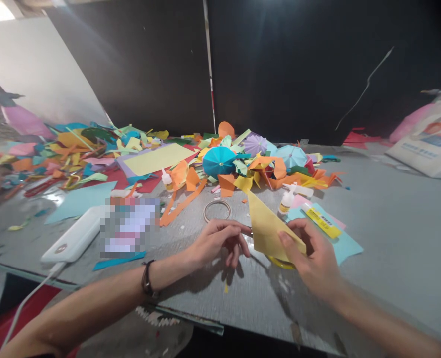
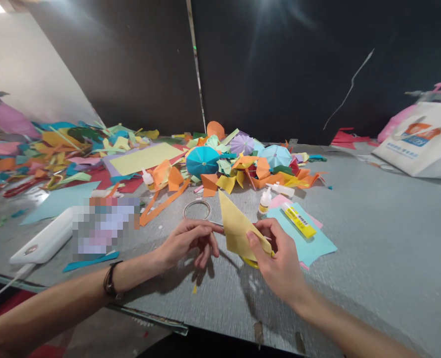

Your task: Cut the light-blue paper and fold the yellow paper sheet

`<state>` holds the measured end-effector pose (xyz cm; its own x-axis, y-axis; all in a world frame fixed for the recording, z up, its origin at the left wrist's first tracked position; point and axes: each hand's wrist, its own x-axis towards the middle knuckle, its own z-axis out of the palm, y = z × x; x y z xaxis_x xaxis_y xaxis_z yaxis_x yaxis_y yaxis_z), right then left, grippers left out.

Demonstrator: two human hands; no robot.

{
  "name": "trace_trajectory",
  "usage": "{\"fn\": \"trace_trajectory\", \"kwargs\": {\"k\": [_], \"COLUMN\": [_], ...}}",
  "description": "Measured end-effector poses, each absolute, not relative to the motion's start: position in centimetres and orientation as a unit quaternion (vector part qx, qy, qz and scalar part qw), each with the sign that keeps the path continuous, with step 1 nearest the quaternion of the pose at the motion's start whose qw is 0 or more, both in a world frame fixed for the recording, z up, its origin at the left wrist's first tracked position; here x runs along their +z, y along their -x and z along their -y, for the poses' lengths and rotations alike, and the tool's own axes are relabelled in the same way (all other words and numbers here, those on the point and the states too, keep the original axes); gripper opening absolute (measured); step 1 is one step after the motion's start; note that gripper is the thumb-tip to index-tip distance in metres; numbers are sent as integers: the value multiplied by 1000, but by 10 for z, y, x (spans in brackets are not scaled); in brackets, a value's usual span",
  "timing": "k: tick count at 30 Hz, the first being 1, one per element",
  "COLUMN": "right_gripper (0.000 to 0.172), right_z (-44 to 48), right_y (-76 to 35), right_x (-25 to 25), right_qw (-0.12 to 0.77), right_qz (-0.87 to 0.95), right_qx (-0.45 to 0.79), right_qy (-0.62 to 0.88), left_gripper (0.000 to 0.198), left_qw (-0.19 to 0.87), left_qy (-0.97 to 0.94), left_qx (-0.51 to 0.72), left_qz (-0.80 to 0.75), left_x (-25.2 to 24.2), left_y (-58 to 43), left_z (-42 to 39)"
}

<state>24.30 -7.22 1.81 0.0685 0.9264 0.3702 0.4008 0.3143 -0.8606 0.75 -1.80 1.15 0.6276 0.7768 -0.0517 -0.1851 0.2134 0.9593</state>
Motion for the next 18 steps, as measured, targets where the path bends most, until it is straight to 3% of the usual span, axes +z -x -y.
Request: {"fn": "trace_trajectory", "kwargs": {"k": [18], "right_gripper": [19], "right_z": [73], "right_y": [-244], "right_x": [18], "right_qw": [513], "right_qz": [637], "right_qx": [244], "right_qy": [521], "left_gripper": [29], "left_qw": [757], "left_qy": [-504], "left_qx": [332], "left_qz": [-250], "left_x": [10], "left_y": [-6], "left_z": [14]}}
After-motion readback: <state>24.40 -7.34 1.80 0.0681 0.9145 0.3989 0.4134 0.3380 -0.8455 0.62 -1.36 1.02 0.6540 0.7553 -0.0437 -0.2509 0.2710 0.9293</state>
